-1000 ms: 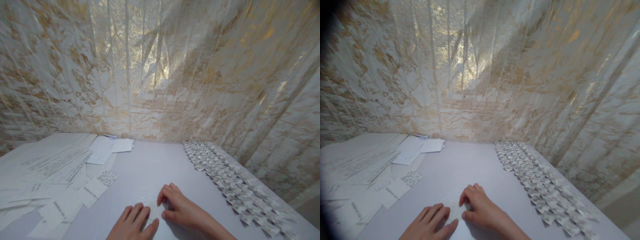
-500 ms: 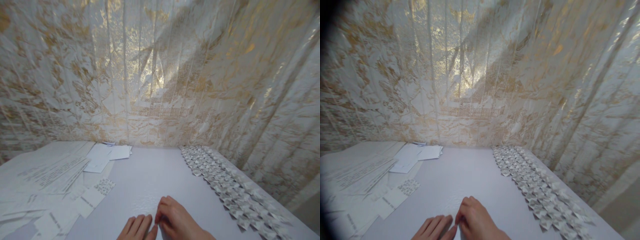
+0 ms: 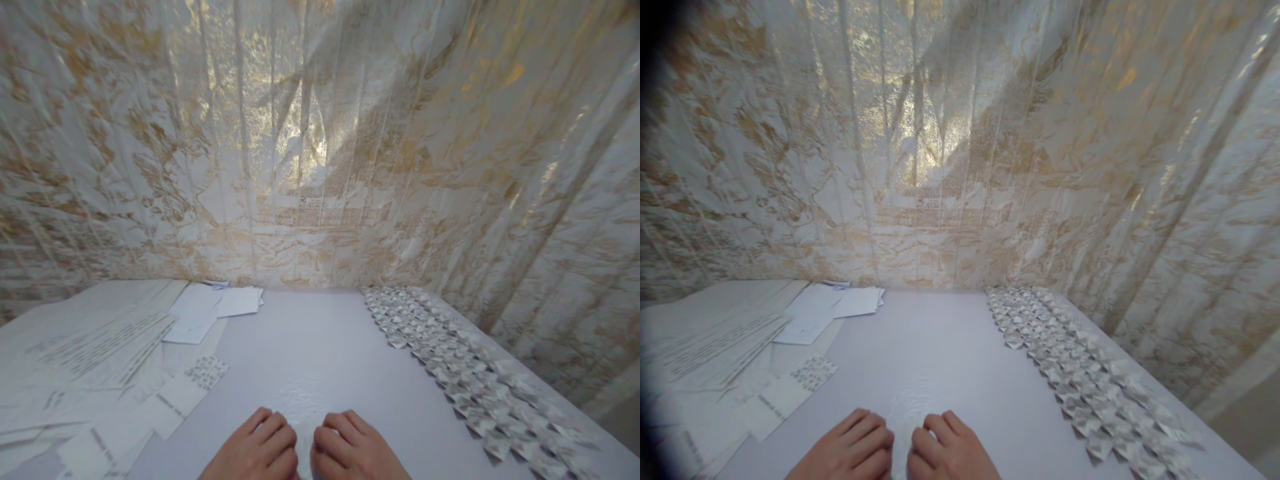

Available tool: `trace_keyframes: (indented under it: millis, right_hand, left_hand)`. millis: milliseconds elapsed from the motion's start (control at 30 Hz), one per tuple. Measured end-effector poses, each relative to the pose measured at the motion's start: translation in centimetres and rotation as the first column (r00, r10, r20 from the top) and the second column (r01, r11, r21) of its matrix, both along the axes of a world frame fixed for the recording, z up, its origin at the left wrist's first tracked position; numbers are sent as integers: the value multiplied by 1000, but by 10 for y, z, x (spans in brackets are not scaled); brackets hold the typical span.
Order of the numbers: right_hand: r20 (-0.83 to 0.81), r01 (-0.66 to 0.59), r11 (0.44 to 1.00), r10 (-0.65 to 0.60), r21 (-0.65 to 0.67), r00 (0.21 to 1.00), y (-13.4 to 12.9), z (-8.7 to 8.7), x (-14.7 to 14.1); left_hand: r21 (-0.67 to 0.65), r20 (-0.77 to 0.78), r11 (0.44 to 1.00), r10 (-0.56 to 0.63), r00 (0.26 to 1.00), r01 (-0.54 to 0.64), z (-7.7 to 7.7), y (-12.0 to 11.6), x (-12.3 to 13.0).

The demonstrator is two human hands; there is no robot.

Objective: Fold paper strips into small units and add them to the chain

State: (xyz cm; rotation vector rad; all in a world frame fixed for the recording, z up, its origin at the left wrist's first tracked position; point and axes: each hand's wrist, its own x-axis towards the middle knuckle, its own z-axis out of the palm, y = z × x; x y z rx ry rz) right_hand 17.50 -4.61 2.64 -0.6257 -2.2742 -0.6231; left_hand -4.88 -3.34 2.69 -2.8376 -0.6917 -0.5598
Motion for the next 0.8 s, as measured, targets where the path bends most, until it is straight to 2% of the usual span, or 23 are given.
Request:
trace_keyframes:
  millis: [100, 200, 367, 467, 600, 800]
  right_hand:
    - [33, -17, 999, 18, -27, 999, -2, 7, 2]
    - [63, -29, 998, 33, -60, 997, -4, 10, 5]
    - [76, -59, 996, 64, -74, 995, -7, 2, 7]
    - [99, -57, 986, 73, -155, 992, -8, -3, 9]
    - [108, -30, 966, 59, -256, 992, -10, -3, 10]
    - [133, -21, 967, 56, -253, 990, -13, 0, 8]
  left_hand:
    - [-138, 6, 978, 160, 987, -157, 8, -2, 11]
    - [-195, -33, 941, 275, 961, -276, 12, -4, 21]
    - [-261, -107, 906, 316, 943, -334, 16, -7, 29]
    - [-284, -121, 885, 347, 930, -368, 18, -7, 31]
    - [-271, -130, 882, 364, 922, -387, 14, -7, 33]
    - [-243, -122, 877, 397, 909, -416, 11, -9, 36]
